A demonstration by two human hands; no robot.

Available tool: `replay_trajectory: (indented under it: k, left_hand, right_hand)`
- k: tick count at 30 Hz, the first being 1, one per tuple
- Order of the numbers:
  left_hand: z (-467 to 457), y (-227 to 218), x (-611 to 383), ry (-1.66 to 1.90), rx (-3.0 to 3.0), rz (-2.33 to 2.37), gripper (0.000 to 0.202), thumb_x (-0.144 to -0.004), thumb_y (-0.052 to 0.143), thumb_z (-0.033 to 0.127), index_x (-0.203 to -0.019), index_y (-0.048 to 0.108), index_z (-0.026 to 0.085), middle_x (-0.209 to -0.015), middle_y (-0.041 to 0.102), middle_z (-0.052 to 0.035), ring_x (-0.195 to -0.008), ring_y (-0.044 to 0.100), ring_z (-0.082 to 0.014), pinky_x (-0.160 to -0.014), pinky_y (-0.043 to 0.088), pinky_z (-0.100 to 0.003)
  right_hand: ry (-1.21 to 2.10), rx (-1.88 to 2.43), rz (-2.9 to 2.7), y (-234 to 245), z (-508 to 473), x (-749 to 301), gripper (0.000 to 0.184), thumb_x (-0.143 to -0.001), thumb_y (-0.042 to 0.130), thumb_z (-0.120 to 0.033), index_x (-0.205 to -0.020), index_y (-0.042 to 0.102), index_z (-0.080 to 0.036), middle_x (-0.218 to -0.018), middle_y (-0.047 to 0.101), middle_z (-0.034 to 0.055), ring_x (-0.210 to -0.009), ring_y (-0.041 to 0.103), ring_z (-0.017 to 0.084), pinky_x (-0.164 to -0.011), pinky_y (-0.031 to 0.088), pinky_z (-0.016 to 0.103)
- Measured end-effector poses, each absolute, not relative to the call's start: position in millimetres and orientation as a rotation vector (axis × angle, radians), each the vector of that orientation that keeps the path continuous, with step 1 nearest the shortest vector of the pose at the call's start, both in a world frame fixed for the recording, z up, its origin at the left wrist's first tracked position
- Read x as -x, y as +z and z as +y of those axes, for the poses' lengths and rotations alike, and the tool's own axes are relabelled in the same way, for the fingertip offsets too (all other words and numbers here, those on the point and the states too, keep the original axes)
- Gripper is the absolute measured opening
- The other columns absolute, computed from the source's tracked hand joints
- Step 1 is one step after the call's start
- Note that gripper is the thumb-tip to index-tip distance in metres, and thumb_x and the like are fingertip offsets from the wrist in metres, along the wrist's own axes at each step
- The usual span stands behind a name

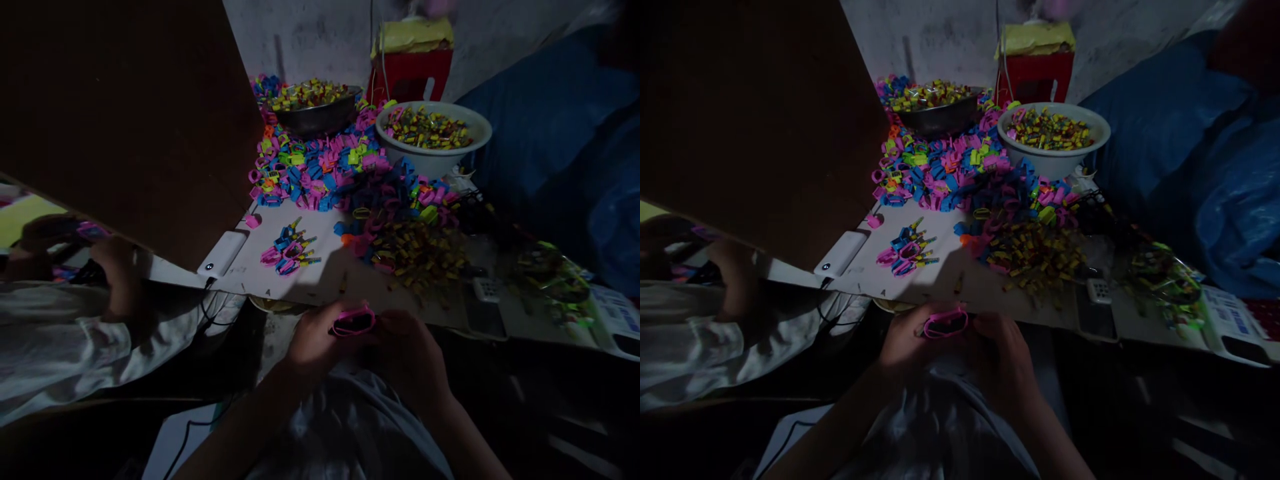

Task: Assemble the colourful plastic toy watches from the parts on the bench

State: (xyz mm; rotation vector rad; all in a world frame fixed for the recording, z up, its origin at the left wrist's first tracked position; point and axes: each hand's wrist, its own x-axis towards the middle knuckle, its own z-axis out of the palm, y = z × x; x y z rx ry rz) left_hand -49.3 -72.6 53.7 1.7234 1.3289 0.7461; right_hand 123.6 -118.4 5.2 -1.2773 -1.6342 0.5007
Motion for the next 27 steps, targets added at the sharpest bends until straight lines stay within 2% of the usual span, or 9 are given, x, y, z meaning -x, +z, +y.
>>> replay_trajectory:
  k: [5, 9, 17, 21, 24, 27]
  left_hand:
    - [-74.1, 48.9, 54.1, 0.758, -1.869, 1.252, 0.042, -0.073, 0.074, 0.040, -0.112, 0.067, 0.026, -0.107, 0.073, -0.0013, -0.095, 0.069, -0.0186, -0.088, 0.053, -0.027]
    - [-74.0, 42.8, 60.4, 0.733, -2.007, 1.140, 0.046, -0.078, 0.072, 0.038, -0.121, 0.062, 0.026, -0.116, 0.070, -0.0040, -0.106, 0.065, -0.0190, -0.094, 0.049, -0.026]
    - [-70.5, 17.5, 66.6, 0.716, -1.841, 1.178, 0.046, -0.071, 0.074, 0.045, -0.112, 0.066, 0.026, -0.114, 0.070, -0.0069, -0.105, 0.066, -0.0262, -0.092, 0.052, -0.034]
    - [-68.1, 4.6, 65.7, 0.591, -1.669, 1.084, 0.039, -0.076, 0.069, 0.036, -0.113, 0.063, 0.024, -0.113, 0.070, -0.0071, -0.102, 0.067, -0.0238, -0.090, 0.054, -0.033]
    - [-72.4, 6.6, 71.3, 0.404, -1.681, 1.111, 0.042, -0.076, 0.066, 0.024, -0.117, 0.060, 0.025, -0.115, 0.069, -0.0041, -0.101, 0.067, -0.0202, -0.087, 0.053, -0.028]
    - [-80.9, 12.3, 89.6, 0.083, -1.769, 1.160, 0.044, -0.068, 0.067, 0.020, -0.112, 0.064, 0.024, -0.104, 0.072, -0.0033, -0.086, 0.069, -0.0200, -0.071, 0.052, -0.024]
  right_hand:
    - [0.530, 1.237, -1.791, 14.1, -116.7, -128.8, 0.014, -0.089, 0.050, -0.016, -0.099, 0.053, -0.025, -0.098, 0.064, 0.0058, -0.086, 0.062, 0.019, -0.073, 0.050, 0.032]
    - [0.537, 1.198, -1.876, 14.7, -113.9, -130.6, 0.014, -0.090, 0.049, -0.016, -0.100, 0.054, -0.023, -0.096, 0.063, 0.0057, -0.085, 0.059, 0.018, -0.073, 0.047, 0.030]
    - [0.606, 1.220, -1.732, 19.7, -114.2, -123.3, 0.006, -0.090, 0.046, -0.017, -0.091, 0.049, -0.022, -0.082, 0.059, 0.0024, -0.076, 0.055, 0.015, -0.069, 0.045, 0.026]
    - [0.618, 1.269, -1.704, 3.7, -109.8, -127.5, 0.008, -0.088, 0.047, -0.018, -0.094, 0.052, -0.021, -0.084, 0.061, 0.0034, -0.077, 0.057, 0.015, -0.069, 0.045, 0.025]
    - [0.809, 1.370, -1.605, -22.1, -114.1, -130.4, 0.016, -0.090, 0.047, -0.023, -0.104, 0.055, -0.020, -0.094, 0.063, 0.0057, -0.082, 0.059, 0.016, -0.071, 0.047, 0.025]
    - [1.186, 1.386, -1.501, -50.9, -120.1, -124.8, 0.019, -0.093, 0.045, -0.031, -0.105, 0.056, -0.020, -0.088, 0.064, 0.0041, -0.075, 0.059, 0.015, -0.064, 0.047, 0.024]
